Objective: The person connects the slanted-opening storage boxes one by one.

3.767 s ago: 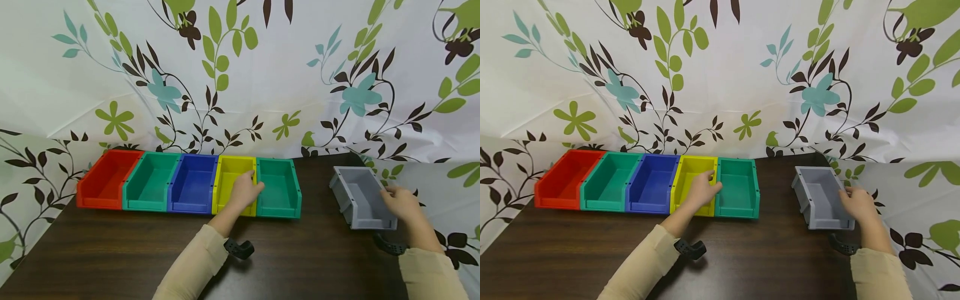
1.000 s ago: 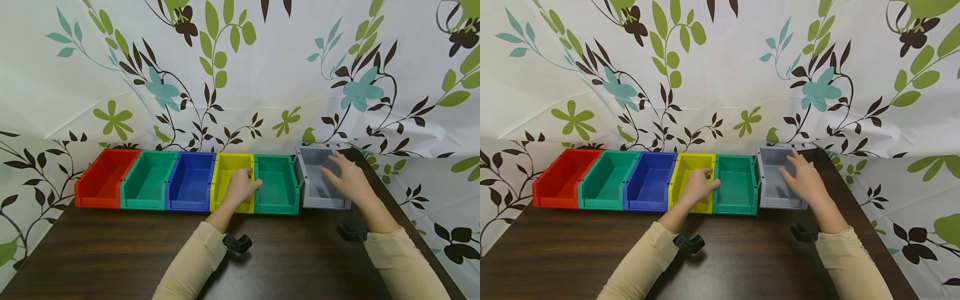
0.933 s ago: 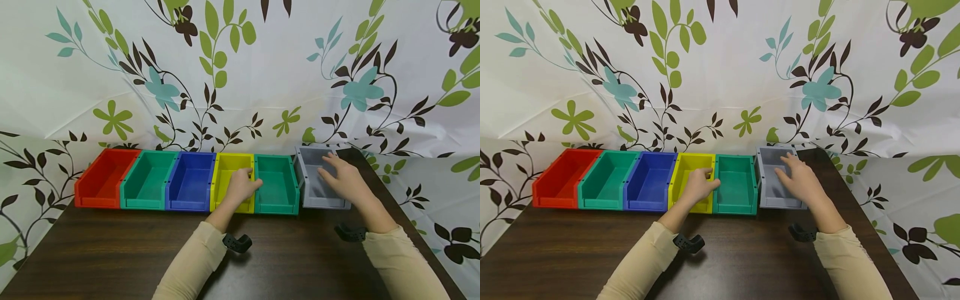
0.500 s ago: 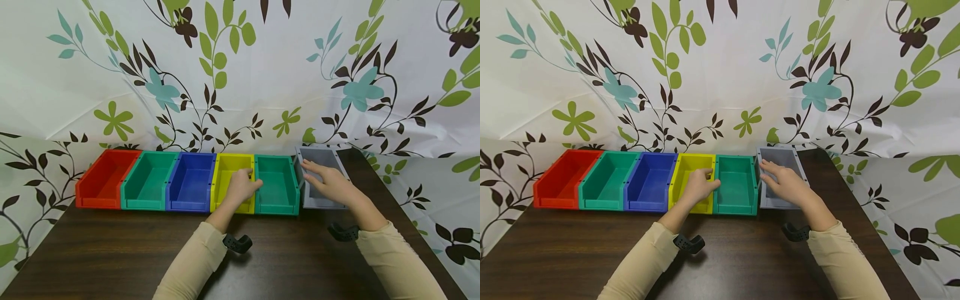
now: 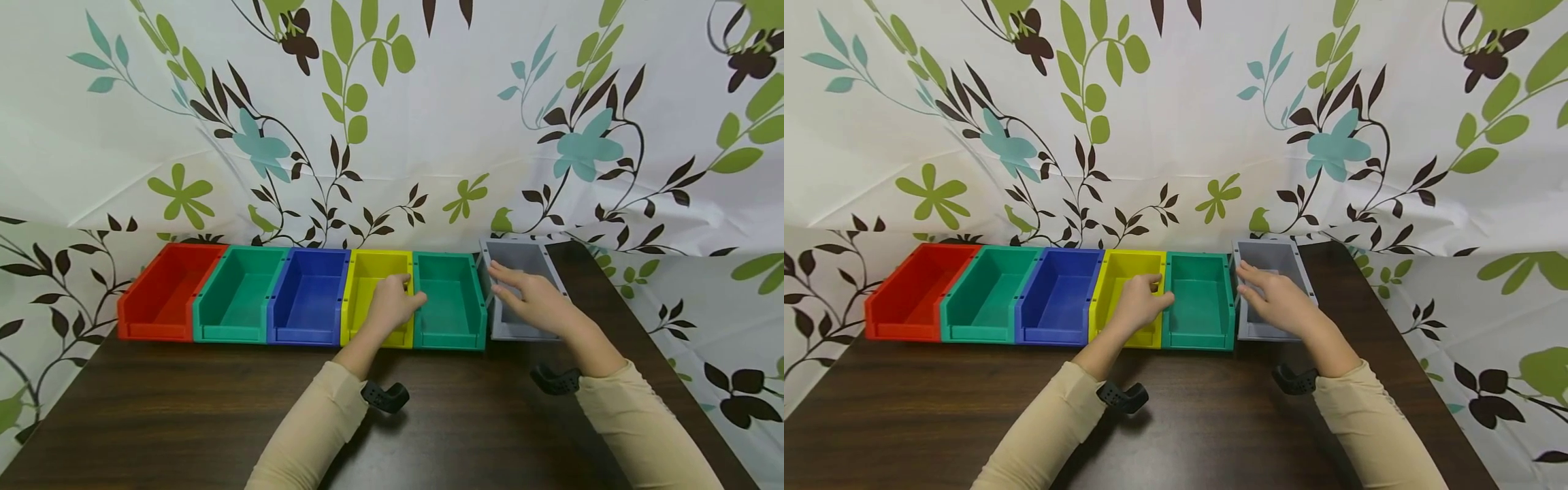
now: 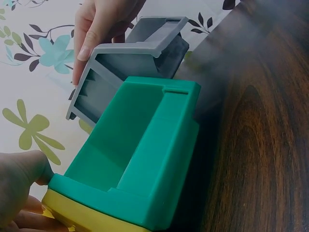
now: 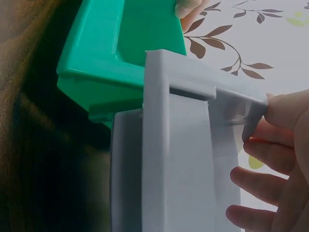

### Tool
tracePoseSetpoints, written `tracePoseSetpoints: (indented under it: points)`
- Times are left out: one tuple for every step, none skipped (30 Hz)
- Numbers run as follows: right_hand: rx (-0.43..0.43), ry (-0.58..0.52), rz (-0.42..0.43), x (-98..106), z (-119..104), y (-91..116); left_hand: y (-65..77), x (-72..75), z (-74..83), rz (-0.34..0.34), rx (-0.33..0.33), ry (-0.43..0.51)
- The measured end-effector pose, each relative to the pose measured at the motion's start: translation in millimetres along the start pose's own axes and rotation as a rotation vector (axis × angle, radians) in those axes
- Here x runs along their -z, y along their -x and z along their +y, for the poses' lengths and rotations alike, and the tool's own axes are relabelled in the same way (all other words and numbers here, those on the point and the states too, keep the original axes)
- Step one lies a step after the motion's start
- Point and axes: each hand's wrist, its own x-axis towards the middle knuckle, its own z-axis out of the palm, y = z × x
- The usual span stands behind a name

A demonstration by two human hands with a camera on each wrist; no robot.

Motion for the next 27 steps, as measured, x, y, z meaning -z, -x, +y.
tracePoseSetpoints:
  points:
    - [-0.002, 0.003, -0.002, -0.7, 0.0, -0.2, 0.3, 0.2, 0.1, -0.001, -0.002, 0.001]
    - [-0.004, 0.004, -0.003, -1.4, 0.1, -0.3, 0.4, 0.3, 0.1, -0.004, -0.002, 0.005]
    - [-0.005, 0.005, -0.004, -2.1, 0.1, -0.5, 0.6, 0.4, 0.3, -0.006, -0.004, 0.008]
    - [-0.007, 0.006, -0.006, -2.7, 0.0, -0.6, 0.7, 0.3, 0.4, -0.008, -0.004, 0.009]
    - [-0.008, 0.006, -0.006, -3.1, -0.2, -0.6, 0.8, 0.3, 0.4, -0.011, -0.004, 0.012]
    - [-0.011, 0.004, -0.006, -3.5, -0.2, -0.5, 0.8, 0.1, 0.3, -0.012, -0.005, 0.013]
    - [-0.014, 0.0, -0.005, -3.9, -0.4, -0.4, 0.8, 0.1, 0.5, -0.012, -0.003, 0.013]
    - [-0.015, -0.001, -0.003, -4.3, -0.4, -0.2, 0.7, 0.1, 0.6, -0.012, -0.002, 0.014]
    - [-0.016, 0.0, -0.001, -4.6, -0.6, 0.0, 0.6, 0.2, 0.7, -0.01, -0.003, 0.013]
    - [-0.016, 0.003, 0.0, -4.9, -0.8, 0.3, 0.6, 0.3, 0.8, -0.009, -0.001, 0.014]
    - [-0.016, 0.004, 0.001, -5.5, -0.8, 0.5, 0.4, 0.4, 0.9, -0.009, 0.001, 0.014]
    - [-0.015, 0.006, 0.003, -6.2, -0.7, 0.8, 0.1, 0.6, 1.0, -0.007, 0.001, 0.014]
    - [-0.014, 0.009, 0.003, -6.8, -0.8, 1.0, 0.1, 0.7, 1.2, -0.008, 0.003, 0.014]
    - [-0.012, 0.014, 0.005, -7.5, -0.9, 1.4, -0.1, 0.8, 1.1, -0.009, 0.002, 0.013]
    - [-0.011, 0.016, 0.008, -8.1, -0.9, 1.7, -0.3, 0.9, 1.2, -0.011, 0.002, 0.012]
    - [-0.01, 0.017, 0.011, -8.6, -0.9, 2.1, -0.3, 1.0, 1.4, -0.013, 0.004, 0.012]
    - [-0.01, 0.018, 0.014, -9.4, -0.7, 2.2, -0.6, 0.9, 1.4, -0.014, 0.003, 0.01]
    - [-0.009, 0.019, 0.018, -9.7, -0.7, 2.5, -0.7, 1.0, 1.4, -0.016, 0.002, 0.009]
    - [-0.01, 0.018, 0.021, -9.9, -0.7, 2.6, -0.8, 1.0, 1.4, -0.018, 0.004, 0.009]
    - [-0.008, 0.017, 0.024, -10.0, -0.7, 2.6, -1.0, 1.0, 1.2, -0.018, 0.006, 0.009]
    - [-0.007, 0.014, 0.025, -10.2, -0.9, 2.3, -0.9, 1.3, 1.2, -0.019, 0.008, 0.013]
    - [-0.006, 0.011, 0.024, -10.4, -1.0, 2.0, -0.8, 1.4, 1.0, -0.019, 0.009, 0.015]
    - [-0.005, 0.01, 0.023, -10.8, -0.8, 1.8, -0.8, 1.5, 0.7, -0.019, 0.011, 0.016]
    - [-0.004, 0.01, 0.023, -11.3, -0.5, 1.6, -0.7, 1.6, 0.4, -0.019, 0.011, 0.018]
    - [-0.003, 0.009, 0.023, -11.8, -0.5, 1.4, -0.5, 1.7, 0.2, -0.019, 0.012, 0.019]
    - [-0.001, 0.009, 0.023, -12.2, -0.3, 1.4, -0.4, 1.7, -0.1, -0.019, 0.011, 0.019]
    - [-0.001, 0.011, 0.024, -12.7, -0.1, 1.2, -0.2, 1.6, -0.3, -0.02, 0.01, 0.021]
